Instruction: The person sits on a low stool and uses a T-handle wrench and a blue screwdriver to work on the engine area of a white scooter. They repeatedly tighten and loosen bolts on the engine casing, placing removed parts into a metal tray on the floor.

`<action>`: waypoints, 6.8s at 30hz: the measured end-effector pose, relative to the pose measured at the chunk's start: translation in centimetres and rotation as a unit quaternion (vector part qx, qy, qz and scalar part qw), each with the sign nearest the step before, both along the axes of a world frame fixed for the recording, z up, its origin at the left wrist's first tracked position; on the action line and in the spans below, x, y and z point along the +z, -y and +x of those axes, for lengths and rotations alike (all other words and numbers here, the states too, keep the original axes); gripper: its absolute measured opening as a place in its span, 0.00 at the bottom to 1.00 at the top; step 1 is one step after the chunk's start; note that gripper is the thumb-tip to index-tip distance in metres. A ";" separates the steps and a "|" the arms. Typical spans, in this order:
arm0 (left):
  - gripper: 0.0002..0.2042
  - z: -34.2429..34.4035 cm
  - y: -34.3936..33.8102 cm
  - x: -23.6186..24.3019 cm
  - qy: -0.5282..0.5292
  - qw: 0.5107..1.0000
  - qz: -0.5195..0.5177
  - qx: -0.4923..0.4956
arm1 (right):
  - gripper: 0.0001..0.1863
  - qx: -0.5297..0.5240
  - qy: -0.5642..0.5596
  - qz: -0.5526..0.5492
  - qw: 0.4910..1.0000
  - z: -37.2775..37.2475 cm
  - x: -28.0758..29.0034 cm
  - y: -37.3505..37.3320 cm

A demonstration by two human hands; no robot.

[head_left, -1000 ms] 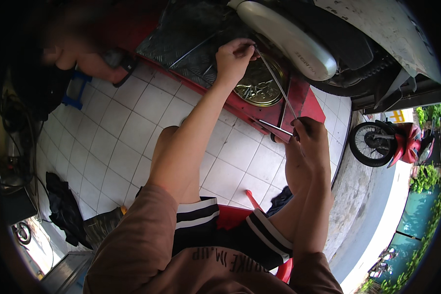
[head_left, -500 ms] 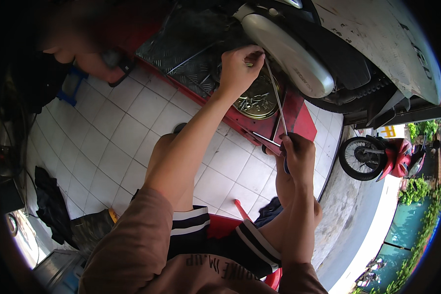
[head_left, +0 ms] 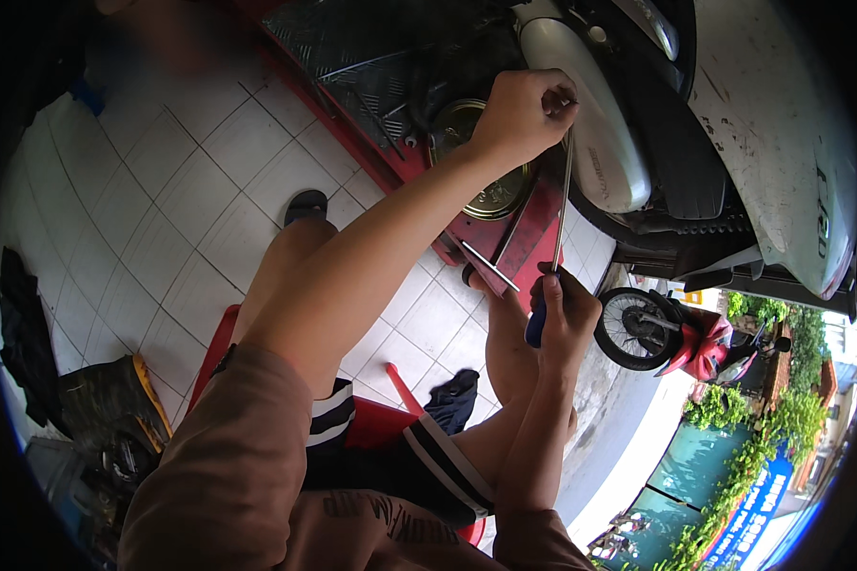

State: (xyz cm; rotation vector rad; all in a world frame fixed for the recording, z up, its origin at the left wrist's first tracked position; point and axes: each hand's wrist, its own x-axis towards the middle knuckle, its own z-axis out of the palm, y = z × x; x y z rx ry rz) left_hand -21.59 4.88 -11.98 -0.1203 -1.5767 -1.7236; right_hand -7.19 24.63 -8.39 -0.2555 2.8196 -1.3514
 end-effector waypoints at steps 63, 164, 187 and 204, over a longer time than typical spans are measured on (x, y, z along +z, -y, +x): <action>0.12 -0.2 3.7 2.8 0.241 0.754 0.336 -0.510 | 0.17 0.056 0.321 -0.484 0.812 -5.1 3.4 9.4; 0.17 17.1 2.8 9.2 0.281 0.892 0.301 -0.185 | 0.10 0.104 0.325 -0.663 0.666 -6.5 3.7 11.2; 0.20 15.8 3.3 11.2 0.343 0.901 0.200 -0.176 | 0.11 0.179 0.284 -0.617 0.712 -6.7 4.4 10.5; 0.17 15.8 3.0 7.4 0.066 0.965 -0.181 0.178 | 0.16 0.118 0.260 -0.492 0.822 -6.1 4.6 11.9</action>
